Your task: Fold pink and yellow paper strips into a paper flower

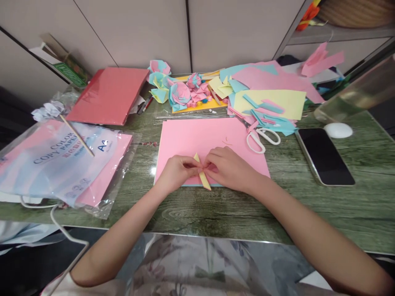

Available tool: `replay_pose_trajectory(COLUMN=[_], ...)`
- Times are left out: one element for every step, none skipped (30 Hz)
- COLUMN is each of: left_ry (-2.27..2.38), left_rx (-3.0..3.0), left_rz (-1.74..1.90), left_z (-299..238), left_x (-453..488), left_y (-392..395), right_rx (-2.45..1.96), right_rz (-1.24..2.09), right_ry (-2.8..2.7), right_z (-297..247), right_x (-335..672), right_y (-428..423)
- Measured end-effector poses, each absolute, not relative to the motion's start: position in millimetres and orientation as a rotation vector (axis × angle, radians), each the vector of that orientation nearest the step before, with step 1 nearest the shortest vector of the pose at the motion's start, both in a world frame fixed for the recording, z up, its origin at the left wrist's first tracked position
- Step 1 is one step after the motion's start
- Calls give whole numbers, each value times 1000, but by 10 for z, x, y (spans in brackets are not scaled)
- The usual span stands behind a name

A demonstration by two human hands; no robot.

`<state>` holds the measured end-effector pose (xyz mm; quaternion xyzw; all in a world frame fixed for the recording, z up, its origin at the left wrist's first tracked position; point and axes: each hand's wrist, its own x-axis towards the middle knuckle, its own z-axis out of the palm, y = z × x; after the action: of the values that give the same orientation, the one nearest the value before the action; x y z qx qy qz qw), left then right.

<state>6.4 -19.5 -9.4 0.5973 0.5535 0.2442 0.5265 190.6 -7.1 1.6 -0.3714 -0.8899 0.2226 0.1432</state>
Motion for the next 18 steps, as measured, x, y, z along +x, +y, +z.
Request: replay_pose_trajectory(left_ry=[1320,1312,1303,1296,1291,1291,1292,1296,1297,1298,1296,1295,1292,1292,1294,1299,1302,1307], left_rx=[1427,1424,1418,1408,1393,1376,1362,1353,1348,1345,1345,1347,1351,1357,1366,1379,1393,1406], left_rz=[589,595,601,609,618,627,635,641,645,648,648,648,647,644,641,637,633,632], left_z=[-93,-94,-97,-102,-108,-115,-121,-125,-129,-132,-134,-136,-137,-138,-138,-138,-137,-136], left_x=[62,61,59,58,57,57,58,59,60,62,62,62,62,61,60,60,60,61], left_y=[-196,-198,-201,-205,-209,-214,-219,-222,-224,-225,-224,-223,-220,-218,-215,-214,-214,-215], right_rx=[-1078,-1087,-1092,-1091,-1090,-1088,-1085,-1083,-1083,-1087,-1087,-1086,-1081,-1077,-1074,-1074,-1078,-1086], right_rz=[623,610,607,612,624,636,644,648,646,640,634,635,645,661,683,706,728,746], right_ry=[-2569,-2569,-2568,-2563,-2555,-2546,-2540,-2537,-2537,-2537,-2535,-2533,-2528,-2520,-2511,-2501,-2491,-2480], right_z=[16,15,13,10,6,1,-6,-12,-18,-23,-27,-28,-26,-21,-15,-7,2,9], right_x=[1898,1891,1886,1883,1880,1879,1879,1878,1877,1876,1874,1871,1867,1862,1857,1851,1847,1843], right_y=[-78,-85,-90,-93,-94,-94,-93,-92,-90,-89,-89,-90,-91,-92,-93,-94,-94,-93])
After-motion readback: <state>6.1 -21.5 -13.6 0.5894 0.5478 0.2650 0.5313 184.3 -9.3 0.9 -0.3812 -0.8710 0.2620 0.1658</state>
